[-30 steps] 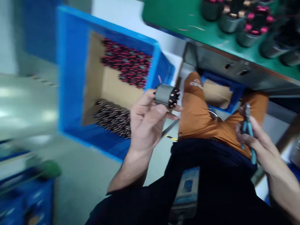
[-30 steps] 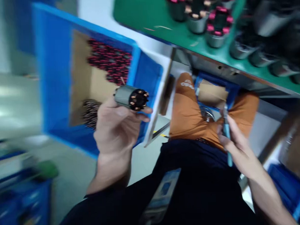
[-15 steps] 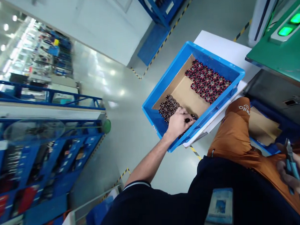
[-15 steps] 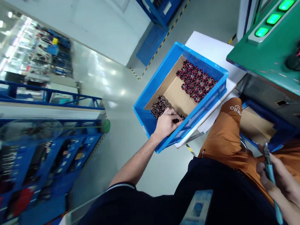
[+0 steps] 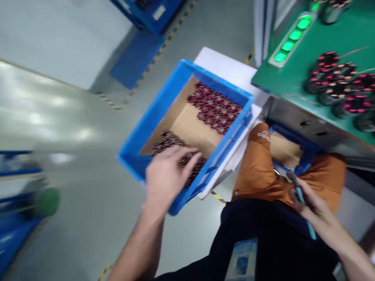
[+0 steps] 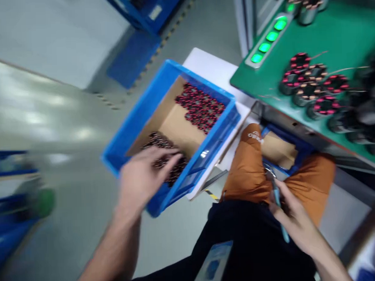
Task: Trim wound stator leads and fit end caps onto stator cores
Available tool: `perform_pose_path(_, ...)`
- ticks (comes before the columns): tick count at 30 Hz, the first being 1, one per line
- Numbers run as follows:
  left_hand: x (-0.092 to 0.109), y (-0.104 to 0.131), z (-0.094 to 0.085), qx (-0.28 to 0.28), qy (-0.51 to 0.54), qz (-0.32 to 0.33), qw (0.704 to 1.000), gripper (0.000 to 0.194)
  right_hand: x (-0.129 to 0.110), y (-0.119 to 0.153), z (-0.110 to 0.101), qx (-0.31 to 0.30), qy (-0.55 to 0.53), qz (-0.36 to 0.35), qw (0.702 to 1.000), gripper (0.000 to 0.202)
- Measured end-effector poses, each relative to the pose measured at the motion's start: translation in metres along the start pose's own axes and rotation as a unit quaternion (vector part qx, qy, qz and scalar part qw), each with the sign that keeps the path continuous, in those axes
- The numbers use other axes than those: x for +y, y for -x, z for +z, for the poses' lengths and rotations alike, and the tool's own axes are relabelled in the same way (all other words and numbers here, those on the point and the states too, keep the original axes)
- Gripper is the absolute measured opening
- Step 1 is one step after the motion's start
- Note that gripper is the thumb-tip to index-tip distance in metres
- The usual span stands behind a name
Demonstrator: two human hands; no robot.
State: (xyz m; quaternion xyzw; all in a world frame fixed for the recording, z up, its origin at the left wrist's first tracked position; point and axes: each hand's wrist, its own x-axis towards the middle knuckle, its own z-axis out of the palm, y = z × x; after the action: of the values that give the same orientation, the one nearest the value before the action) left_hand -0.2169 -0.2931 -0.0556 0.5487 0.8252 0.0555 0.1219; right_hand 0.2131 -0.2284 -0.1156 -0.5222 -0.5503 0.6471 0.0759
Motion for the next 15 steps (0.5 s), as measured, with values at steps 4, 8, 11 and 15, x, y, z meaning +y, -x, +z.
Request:
perform_pose_path(4,0.081,-0.034,-0.011,0.302,0.206,0.127,0.922,0.021,-0.013,-0.003,0.003,-0.031,-0.042,-0.018,0.998,0.074)
perform_pose_path(8,0.166,-0.118,0.001,0.222,0.254,0.241,0.910,0.040,-0.012,0.015,-0.009,-0.023,0.006,-0.025,0.999,0.083)
perform_pose_path(11,0.196,-0.188,0.022,0.131,0.343,0.300,0.881,0.056,-0.001,0.031,-0.020,0.008,-0.019,-0.025,0.999,0.077)
perform_pose_path(15,0.206,-0.231,0.039,0.105,0.408,0.298,0.856,0.047,0.015,0.041,-0.023,0.052,-0.071,-0.022,0.996,0.056)
